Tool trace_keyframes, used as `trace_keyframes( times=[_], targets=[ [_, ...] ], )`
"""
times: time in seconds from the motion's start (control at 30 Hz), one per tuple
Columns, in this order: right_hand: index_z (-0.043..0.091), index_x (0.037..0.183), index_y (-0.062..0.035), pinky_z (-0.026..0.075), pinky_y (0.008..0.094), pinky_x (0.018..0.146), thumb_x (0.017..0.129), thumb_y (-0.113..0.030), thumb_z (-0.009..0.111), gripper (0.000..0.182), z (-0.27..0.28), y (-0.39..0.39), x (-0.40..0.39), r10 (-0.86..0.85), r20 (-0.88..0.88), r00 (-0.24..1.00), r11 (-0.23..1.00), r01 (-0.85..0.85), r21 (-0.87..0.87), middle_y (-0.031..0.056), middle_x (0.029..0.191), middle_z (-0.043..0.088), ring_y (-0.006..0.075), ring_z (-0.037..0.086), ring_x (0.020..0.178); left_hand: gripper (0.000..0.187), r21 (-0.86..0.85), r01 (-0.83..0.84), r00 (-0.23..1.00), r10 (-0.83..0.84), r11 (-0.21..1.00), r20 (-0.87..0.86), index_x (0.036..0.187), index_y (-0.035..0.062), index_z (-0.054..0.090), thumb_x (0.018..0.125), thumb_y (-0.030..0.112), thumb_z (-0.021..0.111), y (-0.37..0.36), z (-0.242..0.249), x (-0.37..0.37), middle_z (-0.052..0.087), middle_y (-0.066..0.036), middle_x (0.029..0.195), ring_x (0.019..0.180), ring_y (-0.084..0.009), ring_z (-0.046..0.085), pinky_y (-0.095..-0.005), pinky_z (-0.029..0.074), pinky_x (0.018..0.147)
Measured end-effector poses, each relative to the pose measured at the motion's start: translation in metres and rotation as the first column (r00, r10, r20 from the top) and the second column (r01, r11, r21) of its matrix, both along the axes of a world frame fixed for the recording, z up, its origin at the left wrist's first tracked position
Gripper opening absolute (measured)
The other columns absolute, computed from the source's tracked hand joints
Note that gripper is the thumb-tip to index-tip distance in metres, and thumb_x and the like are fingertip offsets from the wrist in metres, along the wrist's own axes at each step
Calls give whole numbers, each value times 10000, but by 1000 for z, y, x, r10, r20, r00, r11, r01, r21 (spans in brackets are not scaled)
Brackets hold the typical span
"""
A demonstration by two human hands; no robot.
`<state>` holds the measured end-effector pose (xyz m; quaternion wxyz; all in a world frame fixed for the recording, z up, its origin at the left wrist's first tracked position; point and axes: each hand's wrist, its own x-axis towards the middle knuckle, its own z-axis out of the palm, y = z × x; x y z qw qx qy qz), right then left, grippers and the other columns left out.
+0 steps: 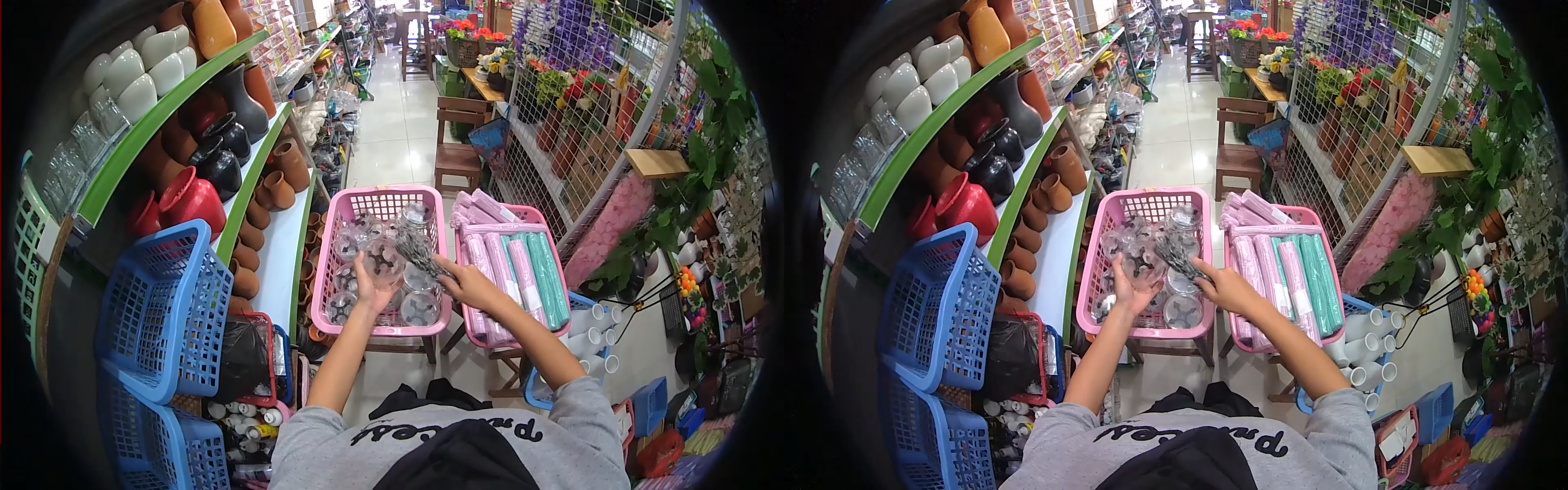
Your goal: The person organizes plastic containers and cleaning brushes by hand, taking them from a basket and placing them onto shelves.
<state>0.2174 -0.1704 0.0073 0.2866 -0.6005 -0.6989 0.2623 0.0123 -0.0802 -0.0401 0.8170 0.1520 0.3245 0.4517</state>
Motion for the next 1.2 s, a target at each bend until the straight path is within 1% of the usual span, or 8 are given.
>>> trace_keyframes(
  times=[0.13, 0.37, 0.43, 0.53, 0.6, 0.67, 0.7, 1.2],
  targets=[
    [427, 1329, -182, 476, 458, 642, 873, -240, 540, 473, 1, -10, -33, 109, -6, 994, 994, -109, 6, 247, 721, 603, 411, 597, 665, 696, 142, 159, 973, -180, 977, 145, 1198, 134, 485, 785, 689, 412, 6, -9, 10, 556, -93, 1095, 979, -253, 541, -398, 436, 829],
    [410, 1342, -221, 482, 469, 675, 875, -261, 534, 484, -13, -19, 25, 55, 238, 970, 994, -31, -103, 253, 717, 604, 420, 602, 703, 639, 177, 99, 995, -100, 979, -4, 1260, 179, 445, 828, 647, 408, 2, 9, -7, 508, -73, 1204, 1044, -249, 522, -400, 427, 858],
    [411, 1342, -207, 485, 456, 692, 881, -248, 528, 477, -23, -23, 40, -28, 109, 994, 998, 35, -55, 257, 735, 608, 425, 604, 721, 636, 262, 110, 994, -102, 959, -45, 1275, 173, 427, 839, 635, 409, 1, 4, -4, 478, -69, 1245, 1073, -253, 510, -402, 429, 862],
    [402, 1350, -136, 483, 409, 769, 897, -202, 507, 469, -22, -31, 50, -157, -94, 983, 987, 154, -40, 280, 873, 621, 422, 618, 836, 689, 622, 354, 788, 135, 699, -601, 1361, 67, 329, 831, 388, 630, -2, -23, 6, 388, -139, 1333, 1135, -284, 477, -372, 411, 942],
    [389, 1351, -75, 463, 388, 840, 904, -187, 500, 474, -26, -32, 53, -178, -144, 973, 971, 198, 132, 288, 1044, 594, 400, 600, 968, 858, 609, 375, 816, 63, 699, -575, 1386, 41, 287, 725, 331, 752, -15, -29, 19, 397, -179, 1301, 1178, -296, 442, -392, 381, 983],
    [385, 1344, -34, 434, 378, 901, 903, -182, 503, 480, -19, -37, 53, -199, -164, 966, 980, 199, -20, 286, 1158, 547, 387, 554, 1071, 975, 501, 700, 472, 196, 509, -859, 1381, 38, 292, 626, 380, 806, -27, -22, 27, 401, -184, 1268, 1202, -308, 416, -392, 359, 1003],
    [386, 1343, -36, 425, 374, 915, 904, -184, 502, 479, -20, -38, 53, -185, -155, 970, 982, 188, 2, 287, 1167, 541, 388, 544, 1087, 1051, 532, 698, 483, 232, 480, -844, 1380, 32, 291, 555, 396, 832, -31, -23, 32, 400, -191, 1242, 1192, -324, 418, -390, 351, 1005],
    [374, 1359, -90, 434, 388, 893, 904, -219, 498, 490, -36, -30, 49, -152, -151, 977, 988, 155, 8, 282, 1122, 568, 401, 560, 1052, 1140, 467, 814, 357, 335, 345, -872, 1409, 44, 225, 535, 473, 820, -36, -23, 37, 347, -203, 1327, 1223, -352, 395, -424, 329, 1019]
  ],
)
